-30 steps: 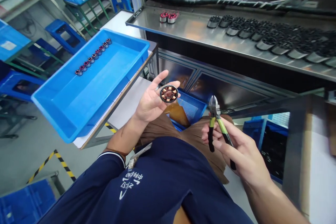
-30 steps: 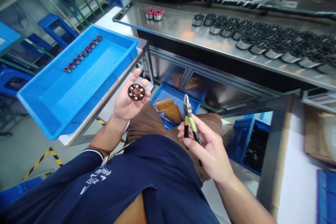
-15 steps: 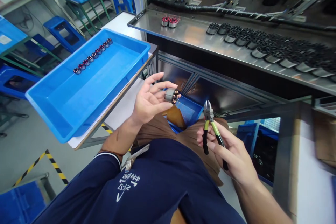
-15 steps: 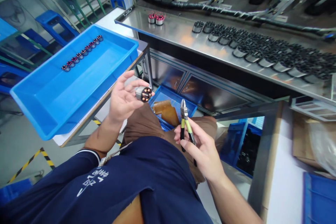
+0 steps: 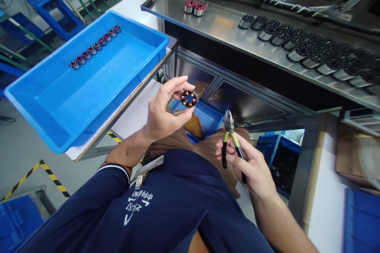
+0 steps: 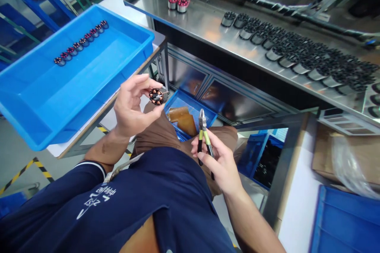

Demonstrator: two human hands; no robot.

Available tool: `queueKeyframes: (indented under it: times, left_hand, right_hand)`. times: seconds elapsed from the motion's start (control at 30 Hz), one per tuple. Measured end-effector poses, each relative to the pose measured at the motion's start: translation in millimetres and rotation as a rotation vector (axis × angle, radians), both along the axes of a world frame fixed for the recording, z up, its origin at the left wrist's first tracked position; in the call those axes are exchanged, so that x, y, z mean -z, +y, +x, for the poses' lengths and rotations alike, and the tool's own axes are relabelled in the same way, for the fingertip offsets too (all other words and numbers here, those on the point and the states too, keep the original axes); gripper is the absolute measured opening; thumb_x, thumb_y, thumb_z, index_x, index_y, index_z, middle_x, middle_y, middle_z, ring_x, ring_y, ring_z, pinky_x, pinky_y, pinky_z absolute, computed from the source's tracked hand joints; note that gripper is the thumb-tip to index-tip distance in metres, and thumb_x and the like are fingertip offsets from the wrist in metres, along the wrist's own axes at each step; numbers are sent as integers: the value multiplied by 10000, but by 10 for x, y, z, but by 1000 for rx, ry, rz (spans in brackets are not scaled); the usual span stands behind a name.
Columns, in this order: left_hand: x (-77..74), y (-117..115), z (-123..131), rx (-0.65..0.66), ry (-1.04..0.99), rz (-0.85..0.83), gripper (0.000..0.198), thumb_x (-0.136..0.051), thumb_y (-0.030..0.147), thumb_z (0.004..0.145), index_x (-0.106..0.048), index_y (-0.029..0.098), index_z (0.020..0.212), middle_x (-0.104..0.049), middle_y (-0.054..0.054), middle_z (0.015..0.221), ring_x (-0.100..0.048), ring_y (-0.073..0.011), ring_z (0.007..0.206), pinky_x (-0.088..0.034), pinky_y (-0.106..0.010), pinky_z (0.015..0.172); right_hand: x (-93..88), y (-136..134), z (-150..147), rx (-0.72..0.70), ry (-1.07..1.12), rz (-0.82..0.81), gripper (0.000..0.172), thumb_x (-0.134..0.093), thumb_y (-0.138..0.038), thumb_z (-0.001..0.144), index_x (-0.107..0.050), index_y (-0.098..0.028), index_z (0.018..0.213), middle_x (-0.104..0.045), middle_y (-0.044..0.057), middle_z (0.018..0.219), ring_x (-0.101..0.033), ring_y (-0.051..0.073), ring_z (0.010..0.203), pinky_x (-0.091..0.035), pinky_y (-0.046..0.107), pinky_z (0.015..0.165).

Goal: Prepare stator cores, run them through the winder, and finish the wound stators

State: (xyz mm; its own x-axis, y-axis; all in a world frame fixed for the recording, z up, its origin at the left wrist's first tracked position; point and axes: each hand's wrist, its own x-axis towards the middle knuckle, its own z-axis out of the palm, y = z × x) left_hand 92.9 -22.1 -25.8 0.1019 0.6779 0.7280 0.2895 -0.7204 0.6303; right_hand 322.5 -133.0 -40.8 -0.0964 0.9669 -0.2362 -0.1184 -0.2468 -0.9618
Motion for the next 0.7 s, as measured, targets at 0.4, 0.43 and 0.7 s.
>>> queueKeyframes:
  times: [0.4,0.43,0.7]
  left_hand:
    - [-15,62,-231,135,-470,-563,436,-839,308,717,-685,197,1110,-760,-59,988,-736,-161,851,-604,-299,811]
    - [-44,84,-330,132,-538,-644,400,-861,306,682,-715,194,1037,-765,-48,935,-738,-159,811,-607,-296,792]
    - [-232,-82,-1434,-243,-670,-846,532,-901,191,473,-737,158,978,-758,-54,900,-758,-227,831,-591,-378,860]
  right_hand:
    - [36,212,66,-117,134,-145,415,-671,-411,847,-641,-269,1236,-673,80,1004,-663,201,804,-576,353,701]
    - [-43,355,88,-155,92,-103,428,-668,-439,846,-646,-277,1242,-677,88,1036,-668,212,824,-577,366,715]
    - [-1040,2421,-120,38,-1195,398,593,-670,-257,786,-636,-76,1349,-697,239,1173,-645,357,1070,-457,451,904]
